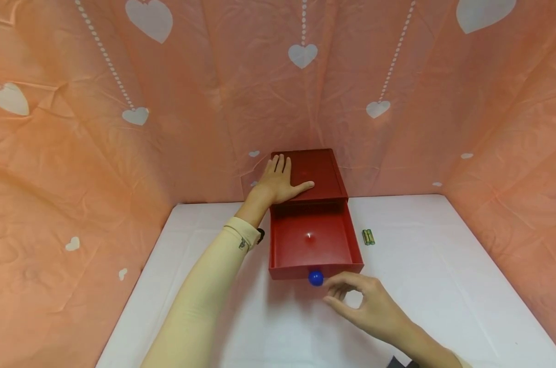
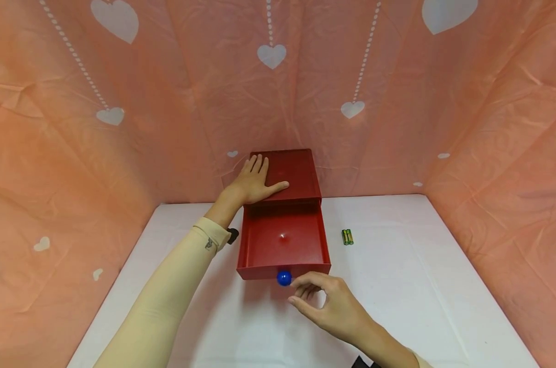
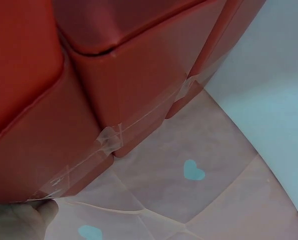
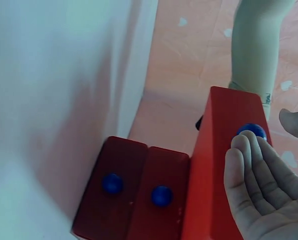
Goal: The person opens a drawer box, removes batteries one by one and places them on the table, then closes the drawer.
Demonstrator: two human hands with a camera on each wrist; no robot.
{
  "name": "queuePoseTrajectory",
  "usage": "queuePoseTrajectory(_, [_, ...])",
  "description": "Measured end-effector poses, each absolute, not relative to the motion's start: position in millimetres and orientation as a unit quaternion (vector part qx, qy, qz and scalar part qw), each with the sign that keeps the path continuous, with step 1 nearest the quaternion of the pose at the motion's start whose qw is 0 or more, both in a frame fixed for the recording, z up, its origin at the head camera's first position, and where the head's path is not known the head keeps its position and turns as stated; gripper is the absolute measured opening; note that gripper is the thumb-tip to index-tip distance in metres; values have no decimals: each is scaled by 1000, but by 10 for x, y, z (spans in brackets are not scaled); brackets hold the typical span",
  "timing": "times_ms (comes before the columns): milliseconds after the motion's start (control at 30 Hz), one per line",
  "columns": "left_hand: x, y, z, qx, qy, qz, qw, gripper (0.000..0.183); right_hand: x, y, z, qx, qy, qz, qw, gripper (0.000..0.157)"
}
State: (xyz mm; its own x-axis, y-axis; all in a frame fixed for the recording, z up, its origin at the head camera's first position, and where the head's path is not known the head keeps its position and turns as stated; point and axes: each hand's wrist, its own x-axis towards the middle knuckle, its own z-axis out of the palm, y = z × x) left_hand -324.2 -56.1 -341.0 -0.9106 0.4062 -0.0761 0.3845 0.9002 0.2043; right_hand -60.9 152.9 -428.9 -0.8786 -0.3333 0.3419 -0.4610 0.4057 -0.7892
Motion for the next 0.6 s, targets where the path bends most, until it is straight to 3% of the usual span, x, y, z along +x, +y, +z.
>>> queuePoseTrajectory(600, [-3253, -560, -3424, 204, 973, 91, 56, 111, -704, 1443, -4467, 193, -828, 527, -1, 26])
